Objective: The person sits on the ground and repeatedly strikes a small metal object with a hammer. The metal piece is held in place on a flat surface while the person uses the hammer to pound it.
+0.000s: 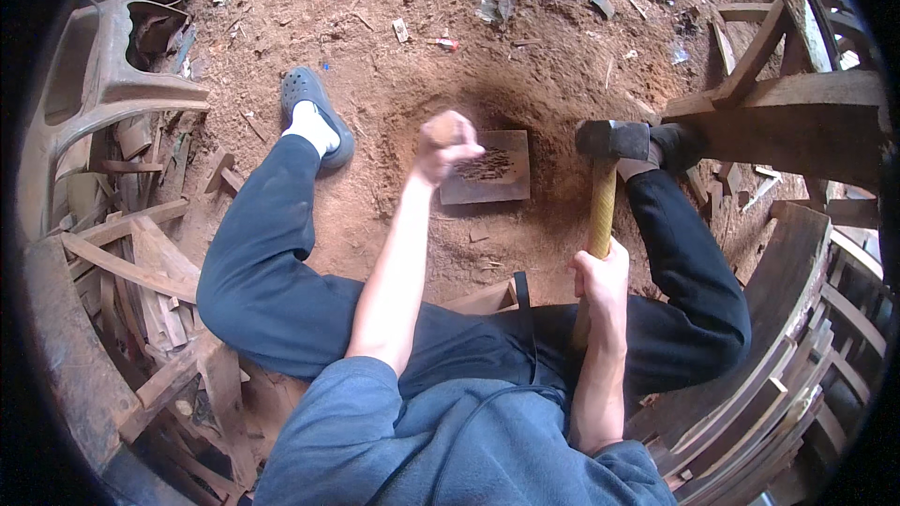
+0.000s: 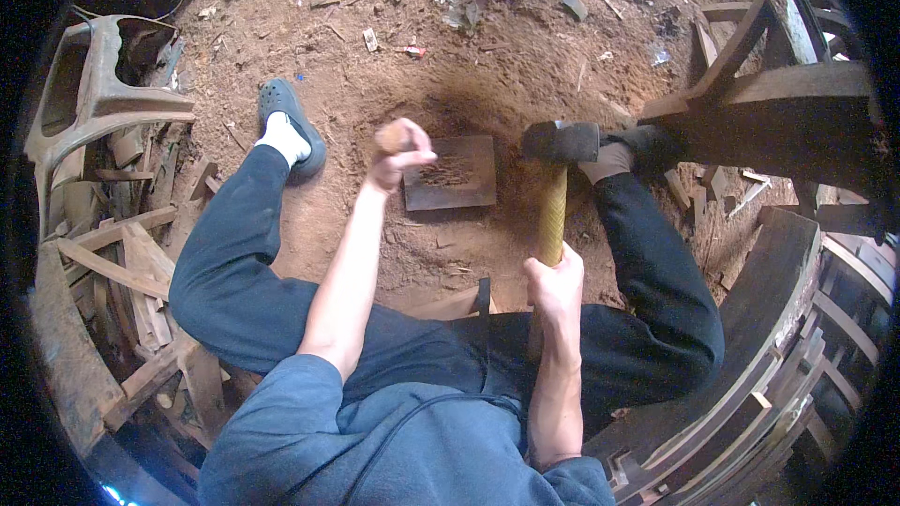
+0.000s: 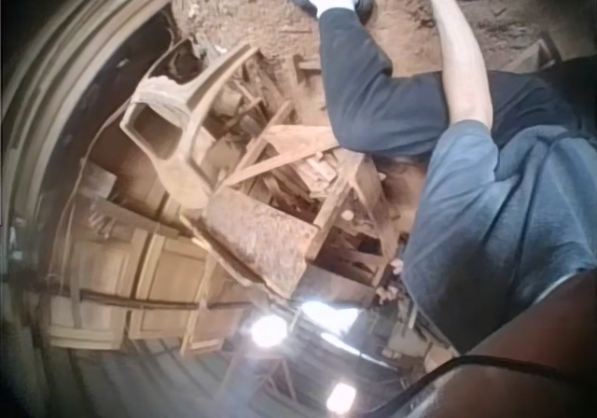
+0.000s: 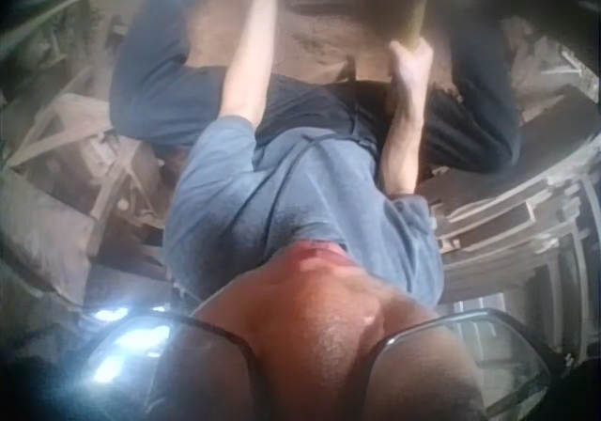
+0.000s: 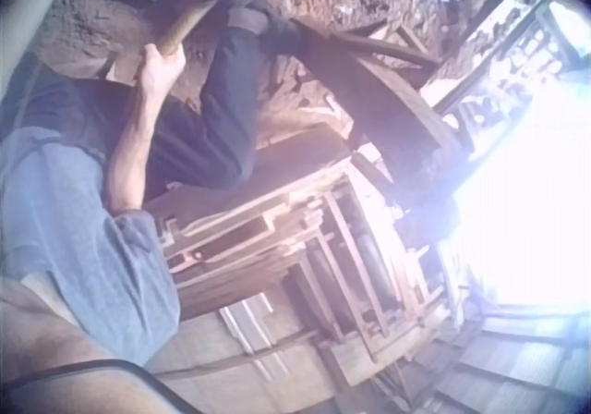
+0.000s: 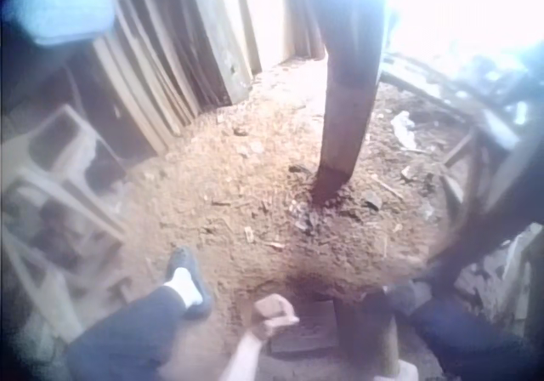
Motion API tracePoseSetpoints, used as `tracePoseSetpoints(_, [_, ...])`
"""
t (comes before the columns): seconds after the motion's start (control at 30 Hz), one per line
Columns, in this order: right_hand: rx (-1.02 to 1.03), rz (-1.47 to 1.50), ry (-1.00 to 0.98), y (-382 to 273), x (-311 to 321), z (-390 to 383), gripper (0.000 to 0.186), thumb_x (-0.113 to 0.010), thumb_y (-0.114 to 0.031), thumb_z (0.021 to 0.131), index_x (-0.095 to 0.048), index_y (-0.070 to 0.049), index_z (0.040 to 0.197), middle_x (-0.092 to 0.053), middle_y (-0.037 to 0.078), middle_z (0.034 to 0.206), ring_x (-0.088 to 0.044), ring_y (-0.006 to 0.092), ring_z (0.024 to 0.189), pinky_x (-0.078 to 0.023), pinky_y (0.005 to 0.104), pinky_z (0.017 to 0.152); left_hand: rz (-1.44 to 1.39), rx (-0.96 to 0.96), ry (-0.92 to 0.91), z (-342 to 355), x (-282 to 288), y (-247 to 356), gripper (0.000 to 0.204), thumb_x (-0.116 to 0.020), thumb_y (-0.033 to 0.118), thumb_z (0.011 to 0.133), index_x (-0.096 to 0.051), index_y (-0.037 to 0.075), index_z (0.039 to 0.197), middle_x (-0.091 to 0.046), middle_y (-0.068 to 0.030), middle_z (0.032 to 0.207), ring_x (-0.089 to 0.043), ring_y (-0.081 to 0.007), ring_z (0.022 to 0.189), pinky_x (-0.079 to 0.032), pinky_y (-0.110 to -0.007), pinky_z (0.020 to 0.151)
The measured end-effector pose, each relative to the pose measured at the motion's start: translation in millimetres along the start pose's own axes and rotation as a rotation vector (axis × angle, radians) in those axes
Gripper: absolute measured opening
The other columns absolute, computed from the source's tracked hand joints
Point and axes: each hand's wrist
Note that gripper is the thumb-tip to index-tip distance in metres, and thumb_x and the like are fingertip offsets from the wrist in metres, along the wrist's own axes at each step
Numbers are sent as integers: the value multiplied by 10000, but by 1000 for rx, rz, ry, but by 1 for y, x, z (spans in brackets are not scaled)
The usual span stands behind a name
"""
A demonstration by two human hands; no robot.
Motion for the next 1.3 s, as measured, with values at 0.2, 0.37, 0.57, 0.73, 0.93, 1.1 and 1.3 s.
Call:
tracePoseSetpoints(0.2, [6,45,8,0,2,-5,129,-576,8,683,-469,-42,733,-481,36,535,-405,104,335,-332,247,320,-223,31,156,-12,-1,20,250,-725,-38,626,-546,90,747,-581,1,675,-566,-112,650,-467,-267,650])
tracePoseSetpoints(0.37, [-13,35,12,2,5,-6,141,-588,0,687,-466,-44,741,-461,23,530,-404,106,335,-333,249,318,-86,83,41,-16,-19,5,279,-740,-36,643,-536,96,781,-568,4,715,-557,-103,687,-451,-262,628])
tracePoseSetpoints(0.57, [28,43,-8,5,7,-5,136,-581,5,696,-462,-46,739,-457,16,532,-412,104,337,-338,249,325,118,96,-12,-19,-30,-18,266,-779,30,646,-551,78,773,-561,22,706,-531,-85,662,-444,-245,628])
tracePoseSetpoints(0.73, [30,-52,-16,-1,8,-10,105,-575,-13,697,-488,-55,739,-462,-24,579,-430,59,460,-355,241,411,212,18,-13,-18,-36,-22,263,-809,87,635,-570,76,745,-566,16,690,-534,-89,639,-444,-253,606])
tracePoseSetpoints(0.93, [250,-385,-8,-9,-4,-23,242,-589,-20,680,-589,33,917,-535,71,608,-501,106,560,-450,286,553,295,14,56,-19,-43,-24,274,-815,98,622,-585,60,765,-600,-9,728,-560,-100,669,-467,-264,632])
tracePoseSetpoints(1.1, [170,-687,-92,-8,-34,-25,266,-566,-99,723,-599,-3,969,-626,278,789,-624,437,819,-493,474,717,419,-243,112,-21,-40,-30,273,-785,43,630,-617,50,845,-644,-37,842,-609,-166,757,-498,-296,695])
tracePoseSetpoints(1.3, [210,-779,-135,-10,-42,-23,240,-555,-103,739,-563,13,949,-616,299,821,-599,462,859,-482,486,745,381,-298,129,-23,-35,-30,147,-693,-5,729,-616,55,839,-619,-31,797,-591,-159,733,-494,-301,691])
Point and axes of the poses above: each hand's wrist, its own z-axis towards the middle knuckle, its own x-axis out of the back of the hand, y = z × x
